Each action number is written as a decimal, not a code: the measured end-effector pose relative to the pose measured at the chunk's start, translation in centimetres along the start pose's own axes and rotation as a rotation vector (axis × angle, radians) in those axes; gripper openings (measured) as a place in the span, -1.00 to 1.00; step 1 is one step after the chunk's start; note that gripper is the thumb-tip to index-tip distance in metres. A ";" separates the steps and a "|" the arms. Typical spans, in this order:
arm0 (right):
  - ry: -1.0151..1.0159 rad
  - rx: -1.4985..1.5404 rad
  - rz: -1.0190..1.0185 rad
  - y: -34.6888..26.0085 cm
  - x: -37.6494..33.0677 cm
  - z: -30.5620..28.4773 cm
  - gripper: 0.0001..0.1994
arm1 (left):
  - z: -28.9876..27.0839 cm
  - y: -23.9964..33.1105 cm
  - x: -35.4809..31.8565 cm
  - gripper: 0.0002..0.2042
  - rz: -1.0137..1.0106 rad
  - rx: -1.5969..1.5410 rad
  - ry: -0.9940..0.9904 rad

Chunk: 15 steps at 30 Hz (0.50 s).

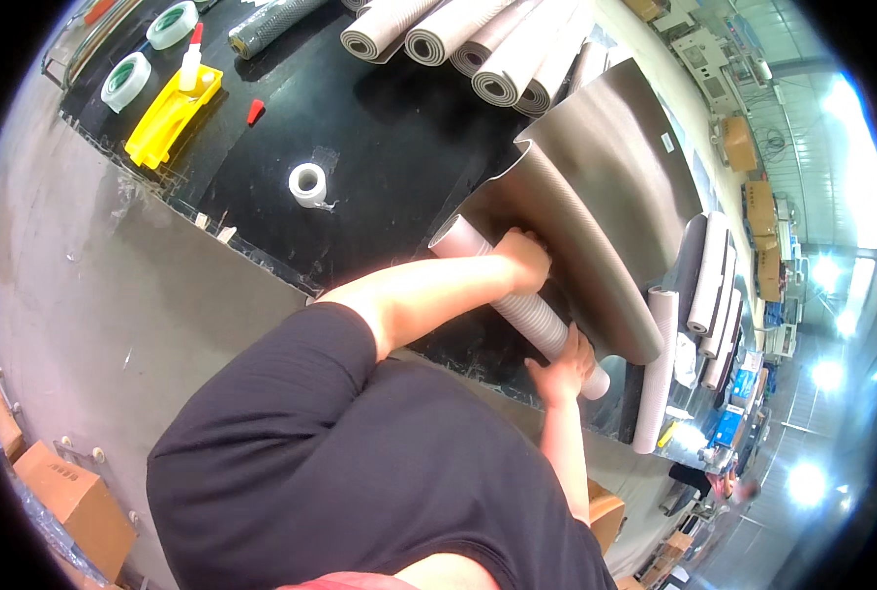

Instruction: The person picks up rolls of material from a table, applies a piece of tape to the end of each roll to secure it, and then places the secured rolls back onto the table.

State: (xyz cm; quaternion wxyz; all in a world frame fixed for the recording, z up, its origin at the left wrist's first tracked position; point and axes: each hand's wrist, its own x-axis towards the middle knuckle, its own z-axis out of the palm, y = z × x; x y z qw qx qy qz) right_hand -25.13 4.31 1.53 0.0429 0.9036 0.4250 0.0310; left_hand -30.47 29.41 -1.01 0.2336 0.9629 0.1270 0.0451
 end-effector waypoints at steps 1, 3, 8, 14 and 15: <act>0.005 -0.001 -0.001 0.0 1.2 -0.1 0.03 | -0.8 -0.2 0.8 -0.71 -0.030 -0.027 -0.101; -0.162 -0.021 0.124 0.4 3.9 -0.4 -0.05 | -1.3 0.3 0.5 -0.74 -0.014 -0.043 -0.077; -0.631 0.393 0.072 0.2 2.8 -3.9 -0.33 | 1.7 1.8 -11.1 -0.54 0.213 0.010 0.336; -0.170 0.337 -0.128 2.4 -5.2 -2.9 -0.36 | -1.7 2.0 -13.1 -0.40 0.171 0.044 -0.179; -0.063 0.303 -0.005 4.0 -5.4 -2.1 -0.43 | -2.8 1.4 -10.6 -0.42 0.191 0.072 -0.189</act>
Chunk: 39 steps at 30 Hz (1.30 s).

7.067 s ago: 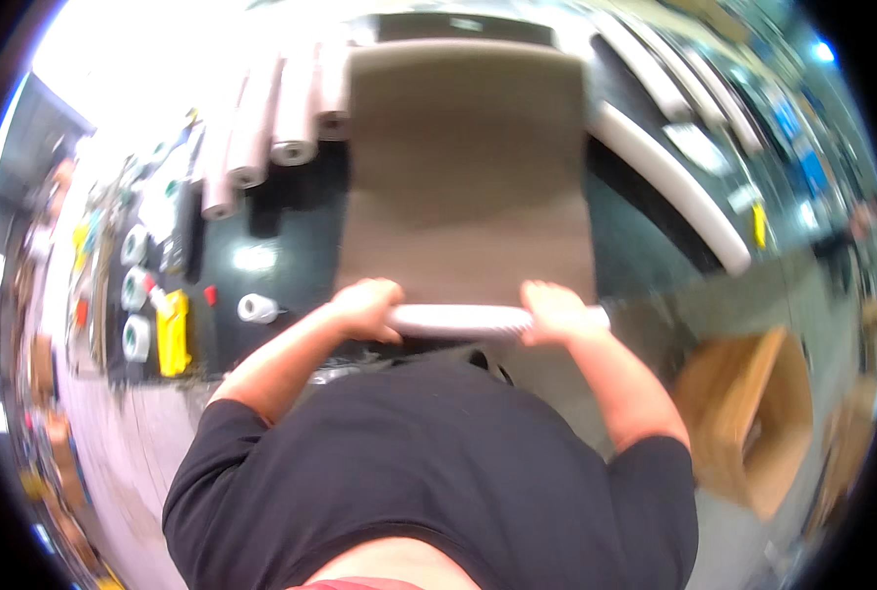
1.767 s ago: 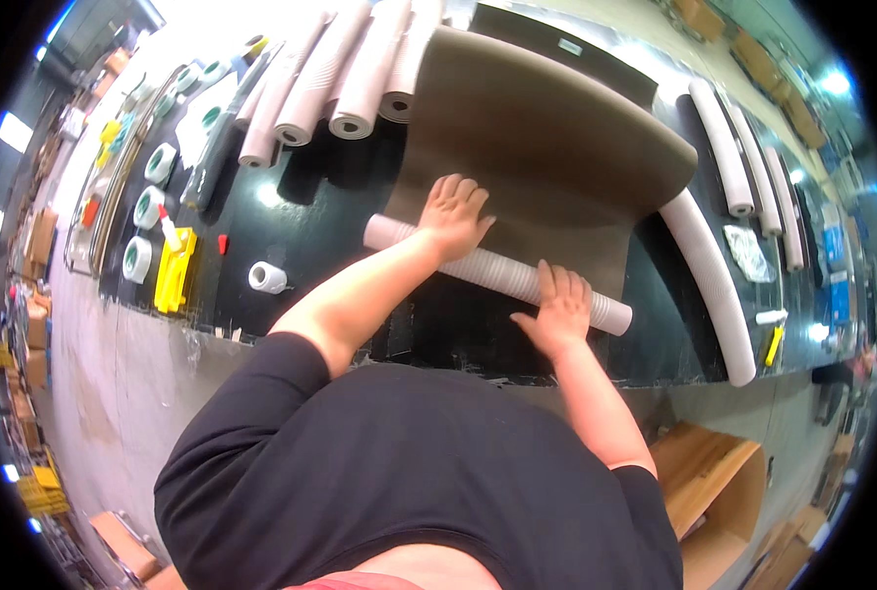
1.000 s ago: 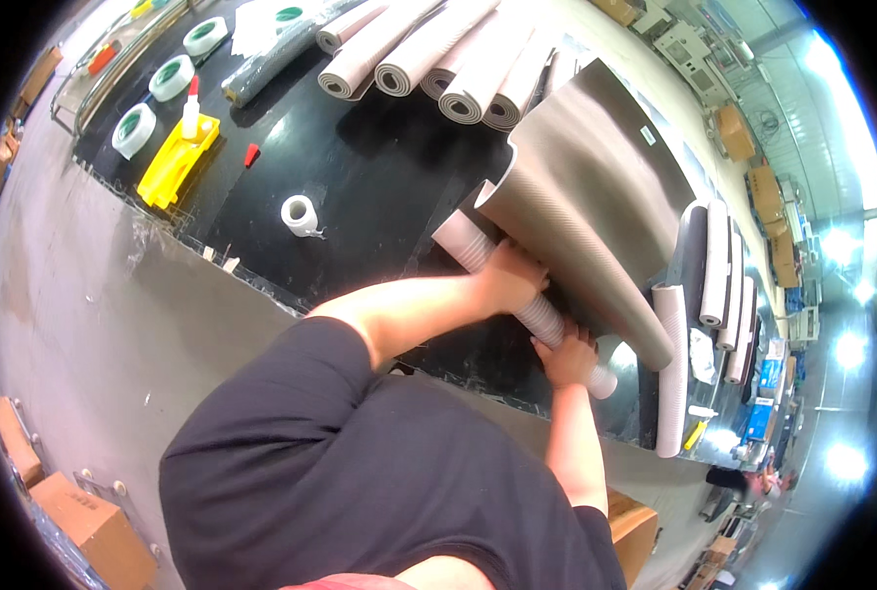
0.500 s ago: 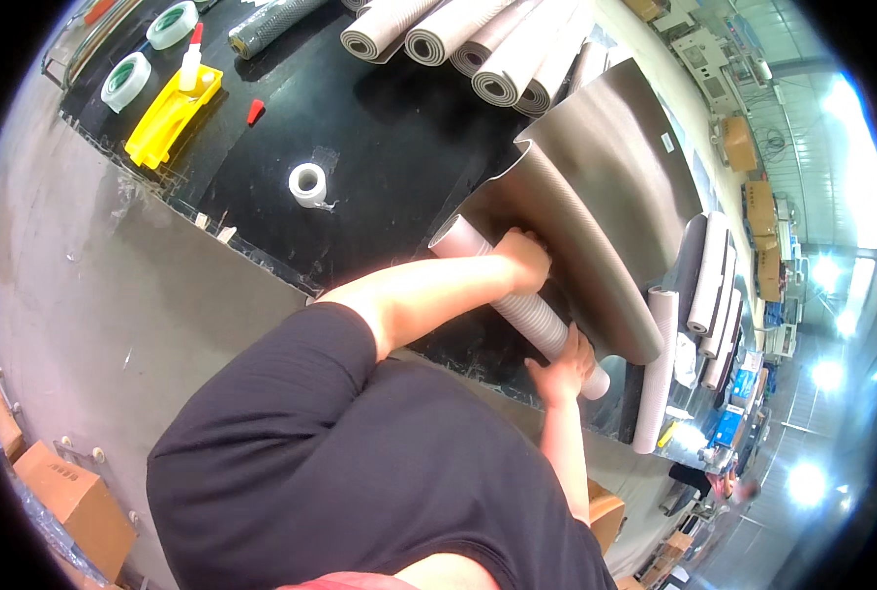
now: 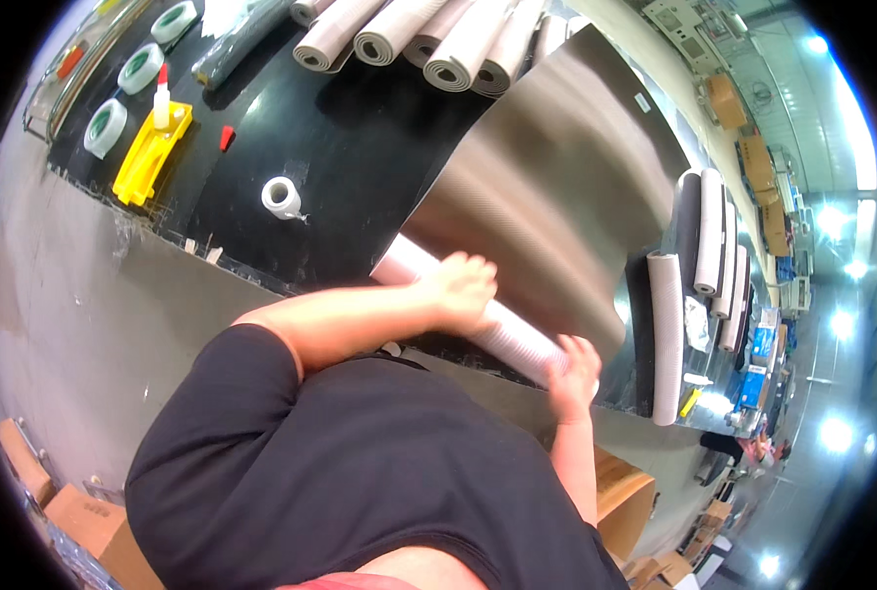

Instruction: The person picks up rolls of material from a table, applies a piece of tape to the end of each roll to secure it, and then places the secured rolls back onto the table.

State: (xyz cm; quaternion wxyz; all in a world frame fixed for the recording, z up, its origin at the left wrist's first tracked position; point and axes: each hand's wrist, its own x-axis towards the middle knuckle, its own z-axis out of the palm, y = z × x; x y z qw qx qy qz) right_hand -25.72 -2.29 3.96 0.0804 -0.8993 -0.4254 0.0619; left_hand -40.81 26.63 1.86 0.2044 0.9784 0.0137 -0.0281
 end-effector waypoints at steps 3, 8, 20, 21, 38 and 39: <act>0.035 -0.202 0.544 2.2 0.7 0.3 -0.43 | -0.3 -3.3 4.5 -0.68 0.036 0.009 0.369; 0.094 -0.104 0.943 2.5 1.8 0.4 -0.31 | -2.6 -5.9 -1.8 -0.65 -0.299 -0.055 0.641; -0.169 -0.013 0.937 2.7 -0.2 -1.4 -0.20 | 3.7 -4.0 -10.9 -0.33 -0.516 -0.969 0.707; -0.182 -0.003 0.949 2.6 -0.8 -1.4 -0.20 | 4.0 -3.3 -12.1 -0.30 -0.503 -0.944 0.690; -0.149 0.070 0.893 2.9 -2.8 -0.2 -0.37 | 5.5 -5.7 -13.2 -0.32 -0.373 -0.898 0.770; -0.177 0.069 0.876 3.0 -3.2 0.2 -0.36 | 5.5 -5.7 -13.6 -0.31 -0.417 -0.933 0.733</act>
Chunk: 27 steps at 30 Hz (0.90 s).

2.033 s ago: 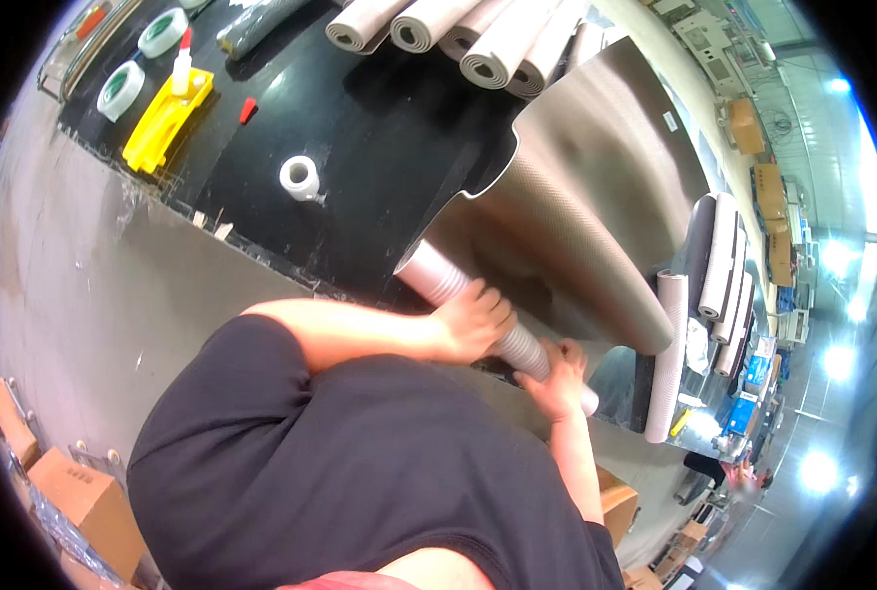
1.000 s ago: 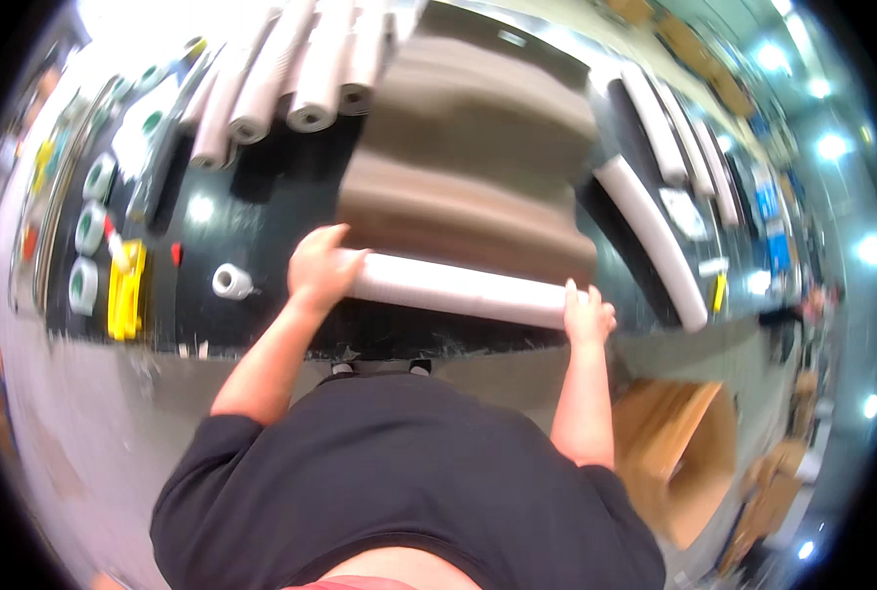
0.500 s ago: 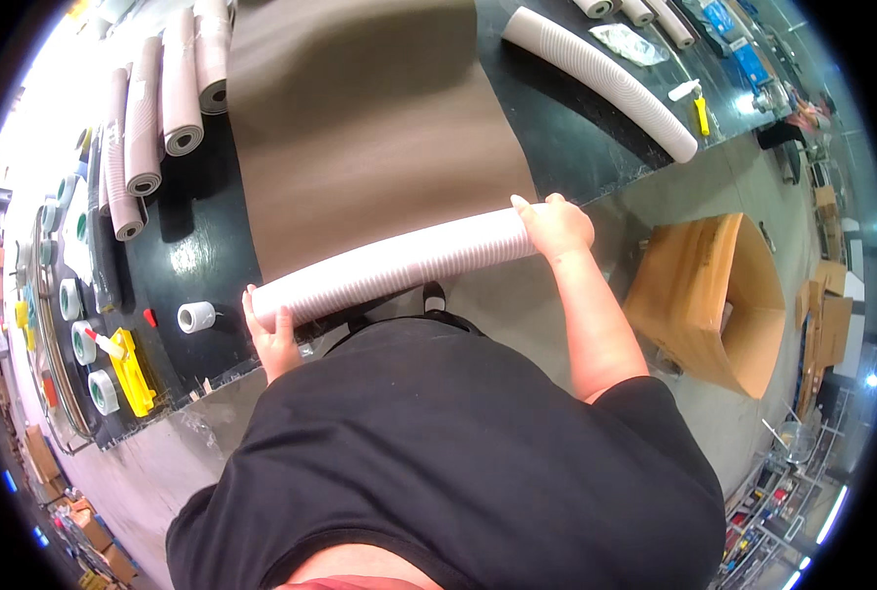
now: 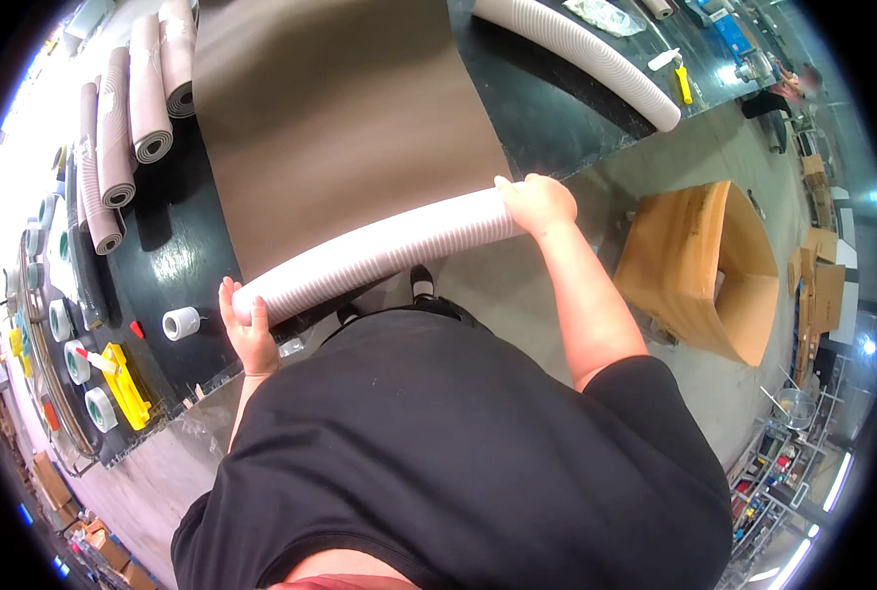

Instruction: The person picks up rolls of material from a table, applies a piece of tape to the end of each roll to secure it, and then places the secured rolls back onto the table.

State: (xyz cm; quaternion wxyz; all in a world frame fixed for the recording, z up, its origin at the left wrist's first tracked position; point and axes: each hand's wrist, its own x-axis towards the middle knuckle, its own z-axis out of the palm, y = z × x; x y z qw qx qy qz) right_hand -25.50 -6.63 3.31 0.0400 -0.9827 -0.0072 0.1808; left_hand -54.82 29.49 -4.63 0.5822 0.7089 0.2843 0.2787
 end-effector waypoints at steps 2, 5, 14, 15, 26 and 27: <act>-0.025 -0.024 0.000 -0.7 0.5 -0.6 -0.35 | -0.6 -0.6 0.9 -0.30 -0.054 -0.017 -0.004; -0.134 -0.083 0.017 -2.7 1.8 -2.2 -0.34 | -0.1 -0.1 4.8 -0.24 -0.020 0.371 0.010; -0.209 0.071 -0.058 -1.4 9.4 -2.5 -0.24 | 11.0 7.5 9.3 -0.25 0.516 1.155 -0.547; -0.239 0.228 -0.013 -1.4 10.1 -2.9 -0.24 | 12.3 7.9 12.5 -0.29 0.436 1.172 -0.564; -0.005 1.274 -0.153 -0.5 18.0 3.4 -0.59 | 6.0 2.3 19.5 -0.19 0.096 0.704 0.248; -0.008 1.280 -0.135 -1.5 18.6 3.2 -0.59 | 4.5 -1.8 20.1 -0.20 -0.135 0.344 0.142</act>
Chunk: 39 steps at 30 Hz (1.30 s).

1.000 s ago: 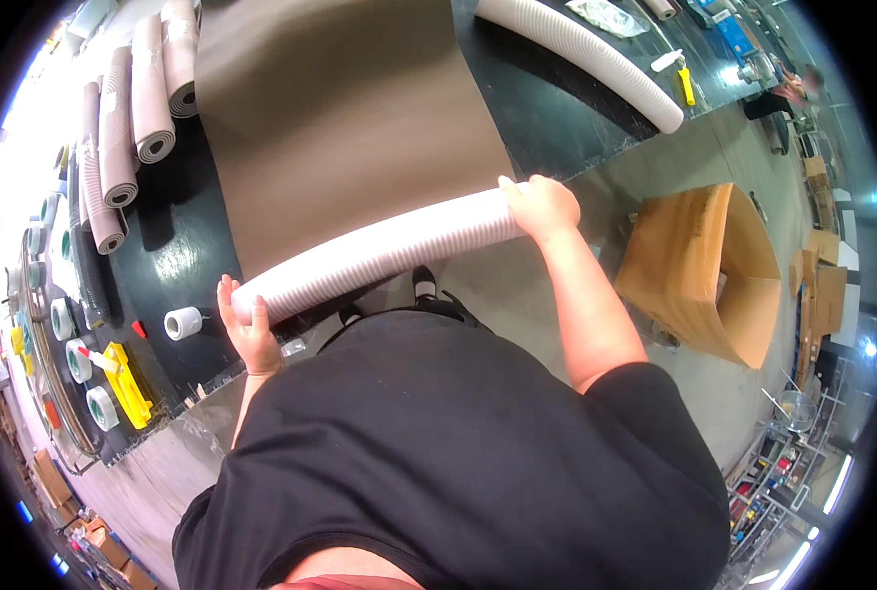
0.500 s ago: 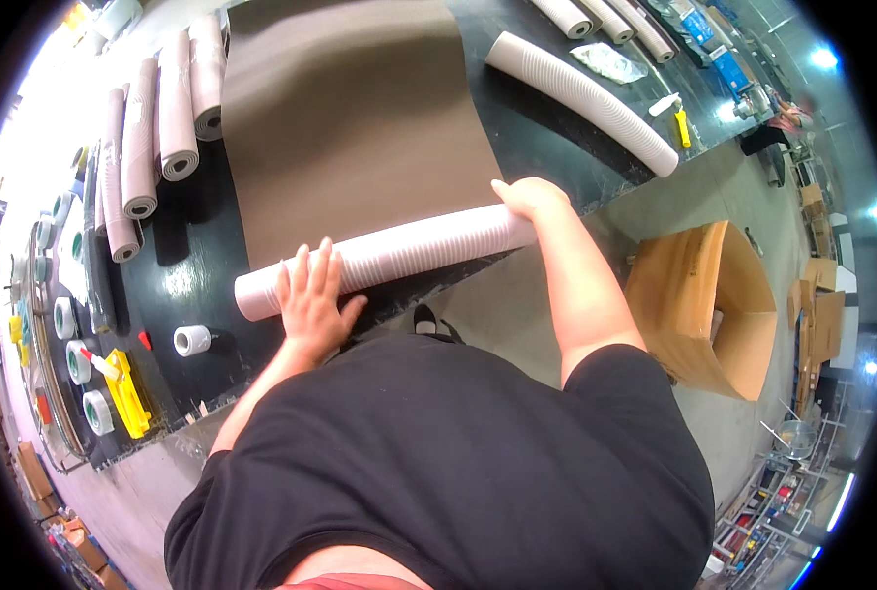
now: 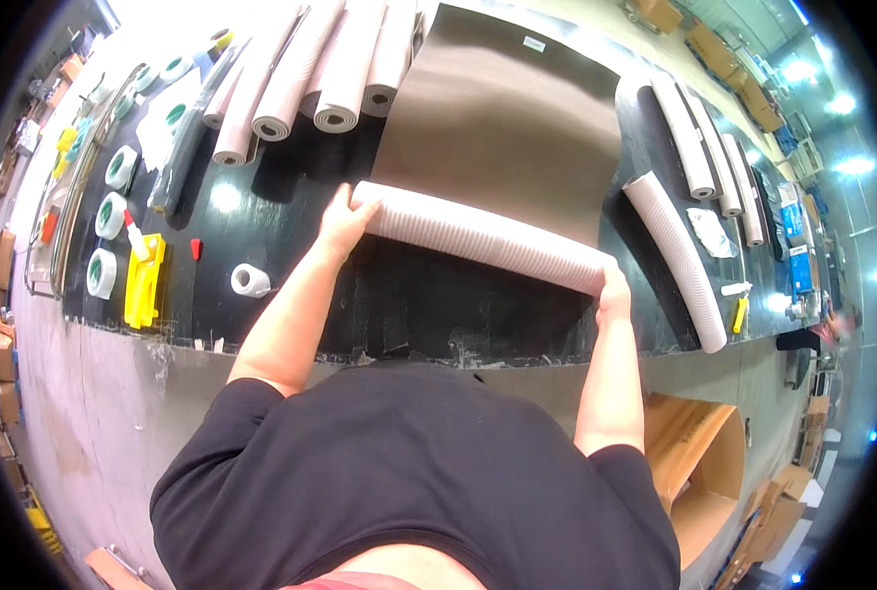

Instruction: The person picks up rolls of material from a table, applies a piece of tape to the end of each roll to secure it, and then places the secured rolls back onto the table.

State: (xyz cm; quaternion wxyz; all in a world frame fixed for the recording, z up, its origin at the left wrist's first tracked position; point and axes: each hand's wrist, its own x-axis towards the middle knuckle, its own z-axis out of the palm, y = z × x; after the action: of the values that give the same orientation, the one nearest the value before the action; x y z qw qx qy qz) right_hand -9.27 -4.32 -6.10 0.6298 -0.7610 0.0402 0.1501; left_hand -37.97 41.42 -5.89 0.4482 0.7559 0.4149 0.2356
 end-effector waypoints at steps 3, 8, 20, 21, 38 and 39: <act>0.036 -0.077 0.039 -1.0 0.1 0.4 -0.60 | -0.2 -0.3 -1.2 -0.29 -0.016 -0.363 -0.136; -0.144 -0.321 0.070 0.0 -6.5 -5.0 -0.53 | -6.1 1.6 -9.6 -0.46 -0.104 -0.169 -0.372; 0.380 -1.204 -0.251 -8.1 -5.9 5.0 -0.46 | -3.8 5.8 -7.2 -0.28 0.584 0.317 0.364; 0.297 -1.190 -0.339 -8.4 -5.1 5.5 -0.50 | -4.5 8.8 -8.5 -0.32 0.674 0.404 0.043; -0.582 -1.615 -0.708 -13.3 -8.9 18.4 0.10 | 2.2 11.4 -5.2 -0.08 0.655 0.649 -0.502; -0.667 -1.589 -0.670 -14.0 -9.2 18.5 0.07 | 1.7 10.4 -7.1 -0.04 0.725 0.663 -0.414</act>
State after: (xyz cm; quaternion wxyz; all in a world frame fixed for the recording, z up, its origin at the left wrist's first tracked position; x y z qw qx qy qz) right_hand -17.83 15.28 6.73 -0.0876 -0.8588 -0.4802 0.1552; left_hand -36.23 31.98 2.49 0.1474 0.9826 0.0820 0.0777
